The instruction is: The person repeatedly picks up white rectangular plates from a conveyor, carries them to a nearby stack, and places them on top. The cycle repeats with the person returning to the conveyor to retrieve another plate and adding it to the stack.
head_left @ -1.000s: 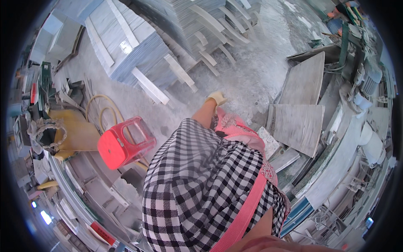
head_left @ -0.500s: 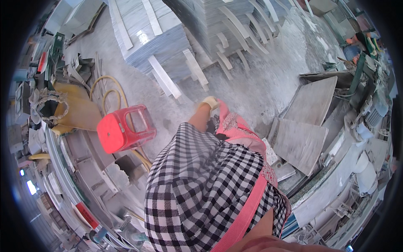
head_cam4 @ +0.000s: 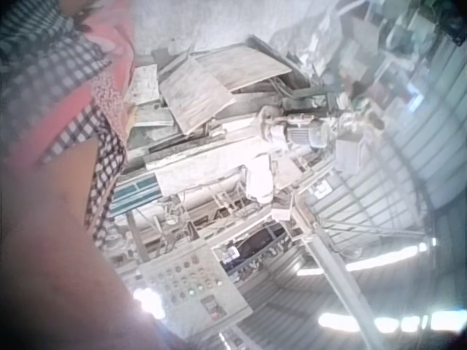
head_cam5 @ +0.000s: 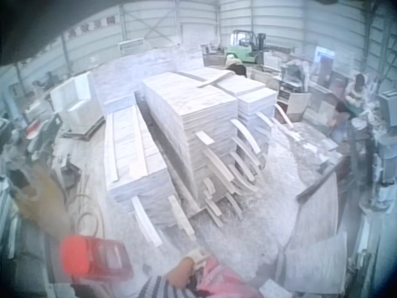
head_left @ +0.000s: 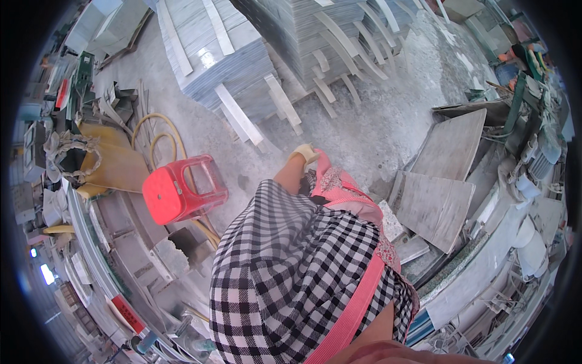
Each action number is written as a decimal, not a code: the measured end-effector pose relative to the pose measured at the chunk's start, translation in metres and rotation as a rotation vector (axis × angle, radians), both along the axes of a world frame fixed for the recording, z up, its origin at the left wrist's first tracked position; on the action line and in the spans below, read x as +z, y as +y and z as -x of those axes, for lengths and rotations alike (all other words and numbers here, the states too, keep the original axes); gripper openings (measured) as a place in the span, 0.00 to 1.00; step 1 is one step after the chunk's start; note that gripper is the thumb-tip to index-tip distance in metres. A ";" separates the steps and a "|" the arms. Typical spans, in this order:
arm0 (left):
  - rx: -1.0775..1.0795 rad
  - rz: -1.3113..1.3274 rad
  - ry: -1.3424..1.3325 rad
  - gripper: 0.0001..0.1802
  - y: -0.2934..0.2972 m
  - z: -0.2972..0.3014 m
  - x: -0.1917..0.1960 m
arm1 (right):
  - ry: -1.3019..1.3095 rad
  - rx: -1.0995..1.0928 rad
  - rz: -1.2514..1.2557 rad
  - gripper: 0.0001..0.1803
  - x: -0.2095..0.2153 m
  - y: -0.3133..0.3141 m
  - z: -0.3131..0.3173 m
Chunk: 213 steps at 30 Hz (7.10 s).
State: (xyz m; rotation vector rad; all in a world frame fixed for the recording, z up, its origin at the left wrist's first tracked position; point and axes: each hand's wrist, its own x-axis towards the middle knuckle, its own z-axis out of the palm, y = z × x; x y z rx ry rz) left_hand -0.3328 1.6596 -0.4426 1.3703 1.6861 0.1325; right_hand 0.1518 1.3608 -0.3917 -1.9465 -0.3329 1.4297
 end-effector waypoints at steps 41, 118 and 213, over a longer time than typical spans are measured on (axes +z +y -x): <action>-0.603 0.148 -0.082 0.19 0.100 -0.005 -0.016 | -0.586 -0.258 -0.084 0.20 0.032 0.004 0.093; -0.717 0.226 0.024 0.33 0.254 0.012 -0.029 | -0.369 -0.792 -0.029 0.18 -0.002 0.063 0.269; -1.618 0.269 -0.742 0.17 0.104 -0.558 0.160 | -0.589 -1.768 0.498 0.22 -0.094 0.082 0.351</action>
